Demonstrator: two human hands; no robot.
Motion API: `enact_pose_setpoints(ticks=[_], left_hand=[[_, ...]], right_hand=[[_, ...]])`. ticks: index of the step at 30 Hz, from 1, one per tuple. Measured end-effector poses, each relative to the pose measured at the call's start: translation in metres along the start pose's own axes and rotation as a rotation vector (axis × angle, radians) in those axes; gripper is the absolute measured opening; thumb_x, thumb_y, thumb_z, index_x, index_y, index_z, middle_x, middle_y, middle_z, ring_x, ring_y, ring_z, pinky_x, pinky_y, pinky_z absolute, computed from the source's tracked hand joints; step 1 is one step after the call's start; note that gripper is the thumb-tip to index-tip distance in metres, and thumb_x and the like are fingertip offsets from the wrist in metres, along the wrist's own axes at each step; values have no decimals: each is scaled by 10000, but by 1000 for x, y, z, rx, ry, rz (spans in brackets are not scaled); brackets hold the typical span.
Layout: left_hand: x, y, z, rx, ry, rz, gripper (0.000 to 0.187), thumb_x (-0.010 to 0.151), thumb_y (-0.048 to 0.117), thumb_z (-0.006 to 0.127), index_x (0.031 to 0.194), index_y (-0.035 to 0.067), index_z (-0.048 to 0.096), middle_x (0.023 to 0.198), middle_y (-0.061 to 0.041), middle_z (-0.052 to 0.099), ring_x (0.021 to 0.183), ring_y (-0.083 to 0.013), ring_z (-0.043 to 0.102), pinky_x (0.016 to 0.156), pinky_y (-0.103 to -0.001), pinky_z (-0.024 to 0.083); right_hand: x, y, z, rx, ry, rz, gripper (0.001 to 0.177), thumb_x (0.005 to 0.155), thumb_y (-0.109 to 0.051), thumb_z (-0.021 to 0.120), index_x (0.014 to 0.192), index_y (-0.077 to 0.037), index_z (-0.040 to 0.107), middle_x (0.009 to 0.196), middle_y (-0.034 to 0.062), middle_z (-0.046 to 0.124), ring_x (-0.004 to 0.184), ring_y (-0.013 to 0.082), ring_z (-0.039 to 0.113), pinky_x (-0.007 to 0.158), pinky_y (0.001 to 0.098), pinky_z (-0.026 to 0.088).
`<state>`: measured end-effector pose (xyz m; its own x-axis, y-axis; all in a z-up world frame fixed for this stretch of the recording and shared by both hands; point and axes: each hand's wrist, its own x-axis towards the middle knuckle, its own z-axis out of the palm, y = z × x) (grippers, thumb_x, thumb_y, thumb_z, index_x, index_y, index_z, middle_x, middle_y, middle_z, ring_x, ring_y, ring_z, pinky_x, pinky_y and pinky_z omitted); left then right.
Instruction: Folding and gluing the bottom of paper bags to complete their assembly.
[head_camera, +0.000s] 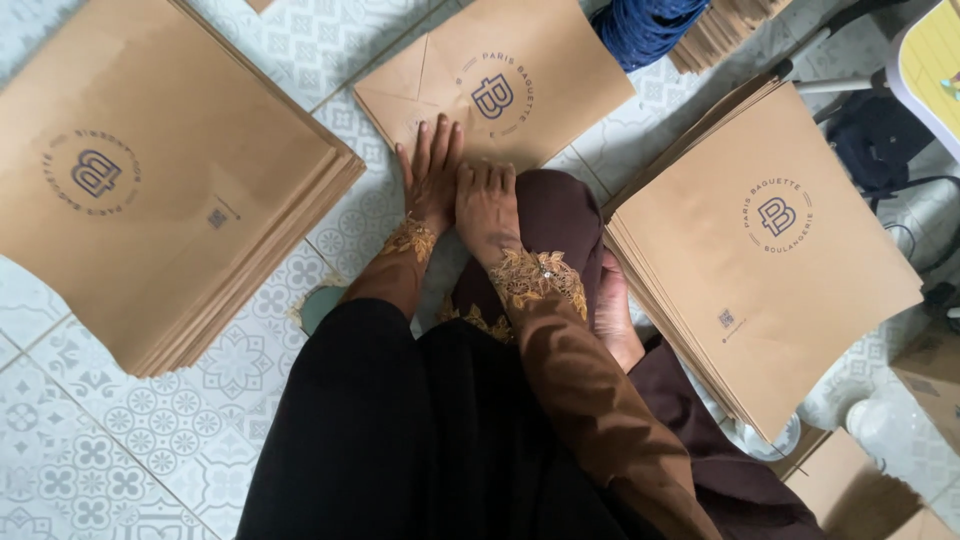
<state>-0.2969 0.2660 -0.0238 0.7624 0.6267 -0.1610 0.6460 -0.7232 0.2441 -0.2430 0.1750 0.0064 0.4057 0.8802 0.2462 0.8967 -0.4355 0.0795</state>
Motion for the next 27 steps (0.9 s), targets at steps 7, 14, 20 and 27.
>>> enact_pose_setpoints(ticks=[7, 14, 20, 27], left_hand=[[18, -29, 16, 333, 255, 146, 689, 1085, 363, 443, 1683, 214, 133, 1743, 17, 26, 1584, -290, -7, 1216, -668, 197], [-17, 78, -94, -478, 341, 416, 291, 1123, 424, 539, 1016, 178, 654, 1136, -50, 677, 1177, -278, 565, 1027, -460, 361], [-16, 204, -66, -532, 18, 629, 143, 1082, 169, 522, 1181, 270, 537, 1140, 22, 651, 1134, -236, 639, 1010, -510, 430], [18, 299, 14, -222, -166, 492, 853, 1063, 474, 557, 1678, 83, 114, 1698, -224, 12, 1569, -467, 99, 1226, -695, 156]], right_hand=[[-17, -4, 14, 144, 80, 168, 245, 900, -204, 588, 1121, -187, 691, 1031, 101, 688, 1008, 304, 687, 973, 409, 510], [-117, 80, -157, 1269, 234, 390, 92, 965, -129, 679, 914, -70, 728, 741, 149, 697, 557, 255, 710, 562, 338, 592], [-269, 209, -176, 753, 380, 999, 405, 849, -177, 802, 1212, -89, 647, 1026, 173, 707, 976, 347, 705, 855, 398, 566], [-463, 302, -64, 12, 176, 1349, 746, 922, -426, 755, 1472, 6, 497, 1319, 240, 522, 1108, 476, 633, 804, 571, 608]])
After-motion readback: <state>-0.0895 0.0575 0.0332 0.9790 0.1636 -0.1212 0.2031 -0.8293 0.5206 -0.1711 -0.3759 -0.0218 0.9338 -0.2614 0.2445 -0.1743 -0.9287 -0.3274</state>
